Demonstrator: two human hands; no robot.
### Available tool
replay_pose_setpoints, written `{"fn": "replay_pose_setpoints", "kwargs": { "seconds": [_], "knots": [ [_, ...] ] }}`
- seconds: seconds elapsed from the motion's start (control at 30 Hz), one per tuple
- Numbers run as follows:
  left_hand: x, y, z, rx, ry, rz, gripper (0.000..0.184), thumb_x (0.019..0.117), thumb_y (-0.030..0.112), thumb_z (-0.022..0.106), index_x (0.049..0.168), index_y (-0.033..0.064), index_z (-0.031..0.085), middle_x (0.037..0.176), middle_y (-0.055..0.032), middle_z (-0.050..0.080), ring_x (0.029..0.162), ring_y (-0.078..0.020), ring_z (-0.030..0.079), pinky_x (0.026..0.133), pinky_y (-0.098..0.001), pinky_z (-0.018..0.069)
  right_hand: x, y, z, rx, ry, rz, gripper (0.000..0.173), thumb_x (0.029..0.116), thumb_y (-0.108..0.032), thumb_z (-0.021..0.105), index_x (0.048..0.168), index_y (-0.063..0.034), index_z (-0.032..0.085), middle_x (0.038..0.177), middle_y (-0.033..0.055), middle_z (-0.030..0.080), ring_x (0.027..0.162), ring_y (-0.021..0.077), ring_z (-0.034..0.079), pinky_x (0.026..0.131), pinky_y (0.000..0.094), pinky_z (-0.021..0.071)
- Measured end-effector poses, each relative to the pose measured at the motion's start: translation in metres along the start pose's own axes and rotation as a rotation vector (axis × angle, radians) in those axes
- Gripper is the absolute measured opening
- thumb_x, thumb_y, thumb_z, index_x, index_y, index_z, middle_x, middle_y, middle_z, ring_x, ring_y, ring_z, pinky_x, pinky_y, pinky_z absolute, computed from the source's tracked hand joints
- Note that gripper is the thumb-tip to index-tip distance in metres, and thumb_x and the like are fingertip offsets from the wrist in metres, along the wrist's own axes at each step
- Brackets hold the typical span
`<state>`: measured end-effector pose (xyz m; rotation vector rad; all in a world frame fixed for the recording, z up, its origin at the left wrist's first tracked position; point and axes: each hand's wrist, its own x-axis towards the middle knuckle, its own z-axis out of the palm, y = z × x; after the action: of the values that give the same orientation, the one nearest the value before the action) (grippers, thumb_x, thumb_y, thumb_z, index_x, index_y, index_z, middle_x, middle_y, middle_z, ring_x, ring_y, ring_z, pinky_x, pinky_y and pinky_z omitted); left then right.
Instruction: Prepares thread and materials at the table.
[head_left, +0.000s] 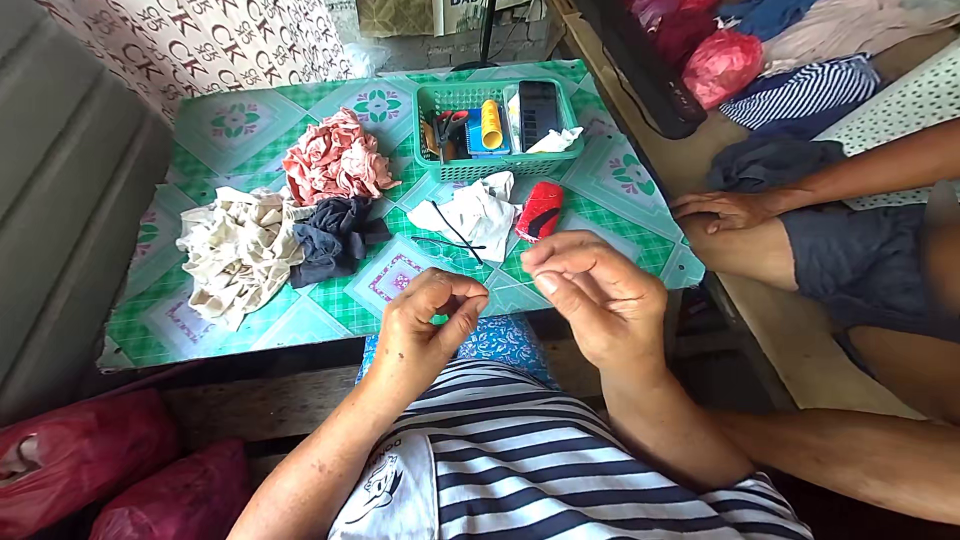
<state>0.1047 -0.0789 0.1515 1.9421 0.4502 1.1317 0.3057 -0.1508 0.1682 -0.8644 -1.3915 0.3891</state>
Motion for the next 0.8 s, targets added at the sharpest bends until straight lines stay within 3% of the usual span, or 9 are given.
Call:
{"fn": "replay_pose_setpoints", "kwargs": {
  "seconds": [0.1, 0.23, 0.33, 0.4, 0.5, 0.63, 0.73, 0.8],
  "knots": [
    [0.001, -0.007, -0.011, 0.082, 0.032, -0.023, 0.009, 0.0974, 0.009, 0.065, 0.102, 0.0029, 0.070, 0.094, -0.0005, 0.065, 0.079, -0.0025, 0.062, 0.071, -0.0177, 0.0556, -0.001, 0.003, -0.010, 0.042, 0.002, 0.050, 0.007, 0.0978, -0.009, 0.066, 0.102, -0.0112, 0.071, 0.112, 0.0012, 0.070, 0.107, 0.0139, 0.068, 0.091, 0.0313, 0.0597],
    [0.006, -0.012, -0.017, 0.239, 0.059, -0.007, 0.009, 0.0977, 0.007, 0.064, 0.103, 0.0011, 0.068, 0.094, -0.0026, 0.060, 0.079, -0.0017, 0.059, 0.071, -0.0143, 0.0520, -0.012, 0.004, -0.006, 0.155, -0.105, 0.265, 0.009, 0.1033, -0.012, 0.057, 0.105, -0.0111, 0.067, 0.120, 0.0040, 0.070, 0.086, 0.0104, 0.072, 0.073, 0.0274, 0.0629],
    [0.009, -0.012, -0.019, 0.364, 0.053, 0.031, 0.011, 0.0989, 0.008, 0.062, 0.103, 0.0000, 0.068, 0.097, -0.0059, 0.060, 0.083, -0.0032, 0.060, 0.075, -0.0146, 0.0526, -0.019, 0.002, -0.001, 0.259, -0.242, 0.484, 0.012, 0.1069, -0.011, 0.048, 0.108, -0.0092, 0.060, 0.129, 0.0059, 0.069, 0.079, 0.0108, 0.074, 0.068, 0.0261, 0.0634],
    [0.011, -0.014, -0.021, 0.458, 0.052, 0.074, 0.012, 0.0991, 0.008, 0.061, 0.102, -0.0007, 0.069, 0.097, -0.0088, 0.060, 0.084, -0.0070, 0.059, 0.076, -0.0169, 0.0512, -0.020, -0.001, -0.001, 0.348, -0.329, 0.618, 0.011, 0.1076, -0.010, 0.046, 0.105, -0.0085, 0.057, 0.126, 0.0064, 0.070, 0.081, 0.0121, 0.075, 0.070, 0.0265, 0.0638],
    [0.011, -0.016, -0.026, 0.565, 0.054, 0.114, 0.013, 0.1000, 0.009, 0.060, 0.102, -0.0004, 0.069, 0.097, -0.0110, 0.061, 0.087, -0.0113, 0.060, 0.078, -0.0199, 0.0508, -0.022, -0.001, -0.007, 0.425, -0.433, 0.747, 0.012, 0.1072, -0.011, 0.045, 0.102, -0.0093, 0.055, 0.122, 0.0080, 0.072, 0.097, 0.0166, 0.075, 0.080, 0.0303, 0.0631],
    [0.011, -0.017, -0.034, 0.593, 0.085, 0.129, 0.014, 0.1013, 0.009, 0.059, 0.104, -0.0017, 0.068, 0.100, -0.0129, 0.062, 0.089, -0.0127, 0.061, 0.080, -0.0211, 0.0509, -0.030, 0.010, -0.014, 0.188, -0.446, 0.683, 0.015, 0.1060, -0.010, 0.045, 0.105, -0.0024, 0.058, 0.121, 0.0090, 0.071, 0.110, 0.0149, 0.071, 0.093, 0.0324, 0.0595],
    [0.009, -0.017, -0.045, 0.638, 0.111, 0.137, 0.016, 0.1024, 0.010, 0.058, 0.104, -0.0025, 0.068, 0.101, -0.0146, 0.062, 0.090, -0.0137, 0.061, 0.081, -0.0218, 0.0505, -0.037, 0.027, -0.026, -0.187, -0.356, 0.482, 0.017, 0.1048, -0.012, 0.048, 0.106, 0.0001, 0.060, 0.123, 0.0096, 0.070, 0.112, 0.0123, 0.069, 0.094, 0.0319, 0.0589],
    [0.005, -0.020, -0.055, 0.679, 0.121, 0.109, 0.016, 0.1027, 0.010, 0.057, 0.105, -0.0026, 0.067, 0.101, -0.0157, 0.062, 0.090, -0.0156, 0.061, 0.080, -0.0243, 0.0508, -0.037, 0.038, -0.039, -0.421, -0.278, 0.328, 0.019, 0.1039, -0.011, 0.049, 0.108, 0.0035, 0.060, 0.131, 0.0148, 0.066, 0.117, 0.0146, 0.067, 0.096, 0.0322, 0.0568]
  ]
}}
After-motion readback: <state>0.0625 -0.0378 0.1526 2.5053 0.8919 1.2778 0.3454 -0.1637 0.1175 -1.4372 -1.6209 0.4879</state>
